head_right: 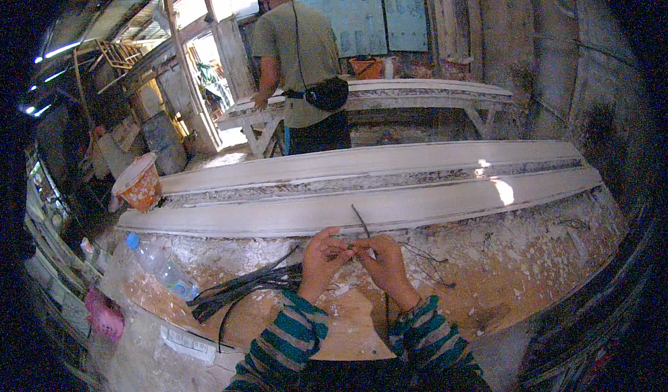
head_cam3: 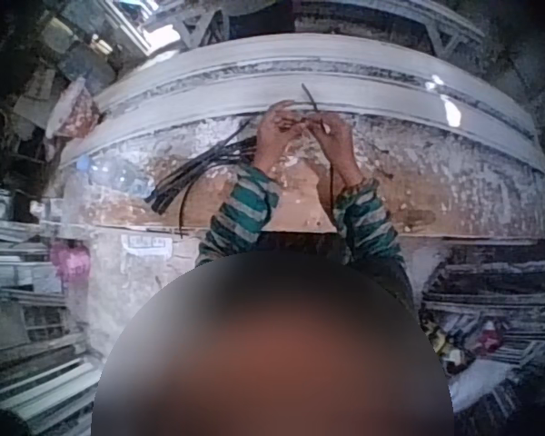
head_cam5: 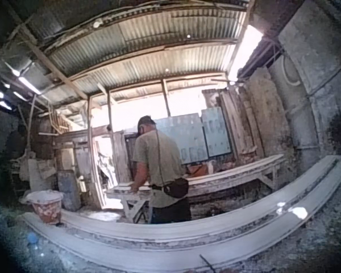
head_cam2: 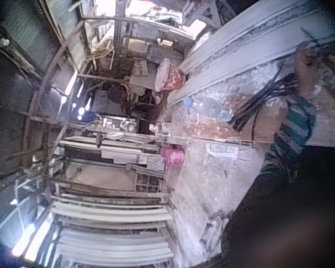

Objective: The person repeatedly picks up black cable strips and peels off thin layers by hand, accumulating a small pile of stripped material on the workbench. The person handles the cables one at a time and continues the peeling motion throughout the clip.

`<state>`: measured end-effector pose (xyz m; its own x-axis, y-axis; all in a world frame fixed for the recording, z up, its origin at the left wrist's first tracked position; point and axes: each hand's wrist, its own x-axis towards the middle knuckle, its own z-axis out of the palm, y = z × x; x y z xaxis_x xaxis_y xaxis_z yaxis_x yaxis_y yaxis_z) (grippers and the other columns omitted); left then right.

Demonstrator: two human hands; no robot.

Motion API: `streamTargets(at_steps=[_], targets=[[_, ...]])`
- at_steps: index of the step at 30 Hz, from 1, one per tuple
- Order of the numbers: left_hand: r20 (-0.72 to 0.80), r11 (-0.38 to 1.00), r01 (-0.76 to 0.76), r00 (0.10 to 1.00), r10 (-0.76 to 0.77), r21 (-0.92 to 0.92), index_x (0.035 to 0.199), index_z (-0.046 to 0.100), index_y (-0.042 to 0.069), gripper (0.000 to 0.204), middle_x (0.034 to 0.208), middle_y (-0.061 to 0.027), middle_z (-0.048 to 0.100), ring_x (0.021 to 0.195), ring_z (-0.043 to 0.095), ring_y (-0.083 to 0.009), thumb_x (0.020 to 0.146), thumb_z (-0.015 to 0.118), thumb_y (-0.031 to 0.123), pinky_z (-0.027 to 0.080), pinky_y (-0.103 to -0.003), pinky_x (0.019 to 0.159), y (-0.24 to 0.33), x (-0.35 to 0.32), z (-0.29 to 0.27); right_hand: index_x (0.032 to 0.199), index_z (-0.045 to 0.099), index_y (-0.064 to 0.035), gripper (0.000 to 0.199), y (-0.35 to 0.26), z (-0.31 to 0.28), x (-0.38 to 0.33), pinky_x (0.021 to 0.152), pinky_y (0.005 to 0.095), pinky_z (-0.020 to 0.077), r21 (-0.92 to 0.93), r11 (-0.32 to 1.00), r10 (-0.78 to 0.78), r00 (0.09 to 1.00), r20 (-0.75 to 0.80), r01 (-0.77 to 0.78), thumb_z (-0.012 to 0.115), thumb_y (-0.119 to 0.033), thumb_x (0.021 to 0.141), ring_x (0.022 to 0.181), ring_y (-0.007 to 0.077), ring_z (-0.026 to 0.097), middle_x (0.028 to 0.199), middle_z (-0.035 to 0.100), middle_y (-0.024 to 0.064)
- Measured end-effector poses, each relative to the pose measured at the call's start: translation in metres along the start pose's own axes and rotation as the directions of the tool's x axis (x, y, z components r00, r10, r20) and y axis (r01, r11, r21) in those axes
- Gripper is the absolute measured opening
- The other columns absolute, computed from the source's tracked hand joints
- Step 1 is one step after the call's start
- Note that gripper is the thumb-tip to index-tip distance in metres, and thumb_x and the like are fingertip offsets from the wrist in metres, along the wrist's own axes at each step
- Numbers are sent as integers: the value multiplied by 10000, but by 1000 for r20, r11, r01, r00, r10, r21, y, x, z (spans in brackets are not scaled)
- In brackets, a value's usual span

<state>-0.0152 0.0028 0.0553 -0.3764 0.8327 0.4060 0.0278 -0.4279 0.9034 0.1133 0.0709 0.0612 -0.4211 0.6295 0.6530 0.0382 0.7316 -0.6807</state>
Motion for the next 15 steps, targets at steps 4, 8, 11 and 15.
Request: streamTargets(at_steps=[4,8,11,15], targets=[[-1,975,-76,997,78,206,1118,470,19,400,824,-23,563,760,556,-84,750,620,-30,479,-213,662,-7,-2,0,800,615,-54,90,4,5,-3,652,368,429,-140,989,-52,999,12,53,630,-81,716,733,279,576,764,618,94],[-90,957,-23,995,51,289,1063,473,11,332,824,-24,553,760,563,-97,759,591,-51,490,-221,652,-14,-2,3,804,574,-38,77,7,13,-10,665,330,433,-67,997,30,999,37,-27,597,-86,750,742,250,569,782,592,107],[-49,998,-37,998,40,57,1035,466,15,299,840,-34,559,762,572,-114,767,583,-49,501,-232,646,-13,0,1,837,556,-41,75,11,16,-12,688,291,430,206,950,212,970,117,-233,551,-108,803,744,192,554,784,573,82],[61,947,200,980,-191,-253,960,521,23,200,836,-47,586,745,580,-122,778,594,-13,506,-242,649,-11,4,-8,873,540,-43,113,15,12,-7,716,248,419,533,730,290,900,326,-428,493,-145,865,772,125,528,801,555,32]])
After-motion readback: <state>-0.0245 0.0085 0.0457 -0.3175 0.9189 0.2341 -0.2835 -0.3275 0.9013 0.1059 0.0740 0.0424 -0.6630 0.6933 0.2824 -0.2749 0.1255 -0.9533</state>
